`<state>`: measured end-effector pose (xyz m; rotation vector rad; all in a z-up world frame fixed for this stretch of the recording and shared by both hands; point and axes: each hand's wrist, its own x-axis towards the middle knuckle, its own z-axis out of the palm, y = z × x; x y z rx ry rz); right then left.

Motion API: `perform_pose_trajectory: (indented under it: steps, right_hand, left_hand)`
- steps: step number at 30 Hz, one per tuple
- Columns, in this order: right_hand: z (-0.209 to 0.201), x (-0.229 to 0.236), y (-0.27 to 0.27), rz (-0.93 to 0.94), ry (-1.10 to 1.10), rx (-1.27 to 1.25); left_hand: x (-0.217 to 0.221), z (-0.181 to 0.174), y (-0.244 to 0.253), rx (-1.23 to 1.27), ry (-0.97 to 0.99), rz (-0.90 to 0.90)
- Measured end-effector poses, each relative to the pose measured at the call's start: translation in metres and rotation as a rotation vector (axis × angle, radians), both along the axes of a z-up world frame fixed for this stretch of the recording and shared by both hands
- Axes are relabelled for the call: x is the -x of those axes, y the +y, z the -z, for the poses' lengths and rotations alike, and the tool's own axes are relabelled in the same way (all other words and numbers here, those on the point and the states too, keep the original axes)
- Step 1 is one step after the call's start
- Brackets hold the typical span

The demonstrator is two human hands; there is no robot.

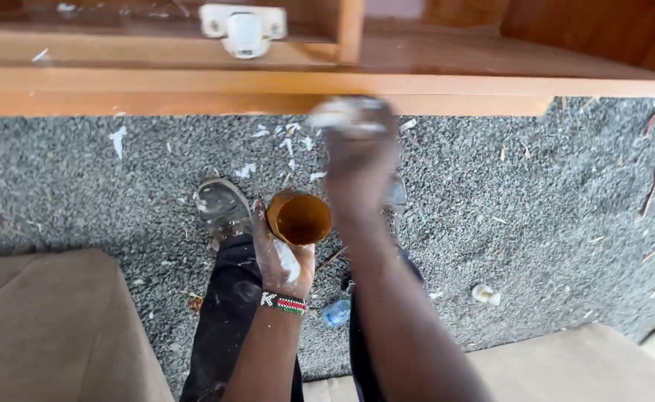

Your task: Applying a liquid wood finish to a wooden cabinet using a cloth

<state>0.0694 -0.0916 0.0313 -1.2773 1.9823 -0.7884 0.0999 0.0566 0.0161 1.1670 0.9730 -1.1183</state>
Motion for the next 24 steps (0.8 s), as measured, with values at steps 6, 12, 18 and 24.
perform_pose_trajectory:
  steps: [6, 12, 18, 24]
  right_hand:
    - [0.009, -0.045, 0.01, -0.328, 0.02, 0.167]
    - [-0.016, 0.113, -0.031, -0.189, 0.333, 0.295]
    - [-0.01, -0.05, 0.008, -0.122, 0.214, 0.313]
    - [-0.039, -0.195, 0.041, -0.317, 0.022, 0.019]
  left_hand:
    - [-0.027, -0.013, 0.006, 0.027, 0.087, -0.138]
    - [-0.04, -0.022, 0.021, 0.049, 0.136, -0.173]
    - [-0.069, -0.022, 0.033, 0.031, 0.081, -0.254]
    - [-0.101, -0.021, 0.041, 0.09, 0.024, -0.362]
